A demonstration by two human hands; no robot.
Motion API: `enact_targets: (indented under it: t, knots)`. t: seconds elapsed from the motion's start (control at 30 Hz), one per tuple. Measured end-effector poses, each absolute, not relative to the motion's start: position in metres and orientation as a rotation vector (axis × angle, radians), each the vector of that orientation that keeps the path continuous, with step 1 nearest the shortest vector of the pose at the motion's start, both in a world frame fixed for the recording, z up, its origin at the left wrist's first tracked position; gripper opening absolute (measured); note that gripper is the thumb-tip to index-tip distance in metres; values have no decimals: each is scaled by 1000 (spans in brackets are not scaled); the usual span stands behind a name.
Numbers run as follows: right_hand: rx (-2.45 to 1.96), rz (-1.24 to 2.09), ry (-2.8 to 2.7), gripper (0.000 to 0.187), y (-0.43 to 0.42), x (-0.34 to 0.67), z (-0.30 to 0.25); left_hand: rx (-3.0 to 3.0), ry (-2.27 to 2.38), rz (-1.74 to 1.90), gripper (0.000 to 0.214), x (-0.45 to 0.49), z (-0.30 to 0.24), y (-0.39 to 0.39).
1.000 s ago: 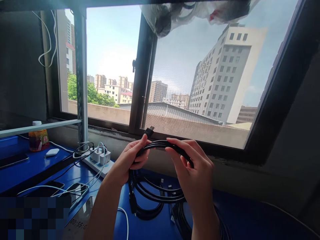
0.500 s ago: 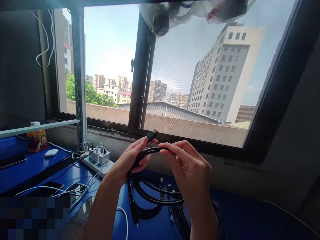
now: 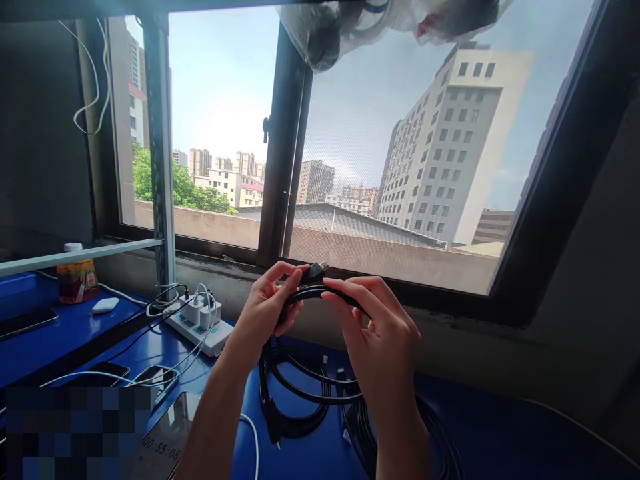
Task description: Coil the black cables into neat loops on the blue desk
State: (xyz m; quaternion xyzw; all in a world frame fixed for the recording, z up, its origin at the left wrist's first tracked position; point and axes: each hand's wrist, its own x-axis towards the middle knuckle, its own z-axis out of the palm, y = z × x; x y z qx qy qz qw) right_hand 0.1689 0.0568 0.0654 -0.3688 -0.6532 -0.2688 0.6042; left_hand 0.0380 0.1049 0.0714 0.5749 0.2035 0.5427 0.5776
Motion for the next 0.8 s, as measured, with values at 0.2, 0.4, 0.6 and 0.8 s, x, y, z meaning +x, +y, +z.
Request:
enact_targets:
  t: [0.2,0.4,0.6,0.8]
  knots:
    - [-898,-586,-1439,20,67,171,58,1540,423,1308,41,39,63,106]
    - [-937,-433,-1554,37,72,174,57,1584,408,1274,43,33,60,107]
    - [-909,-387,-1612,38,71,168,60,1568,417,1212,29,19,64,106]
    - [-952,-424,-1618,50,68,163,65,1625,457,1132,23,14,65,105]
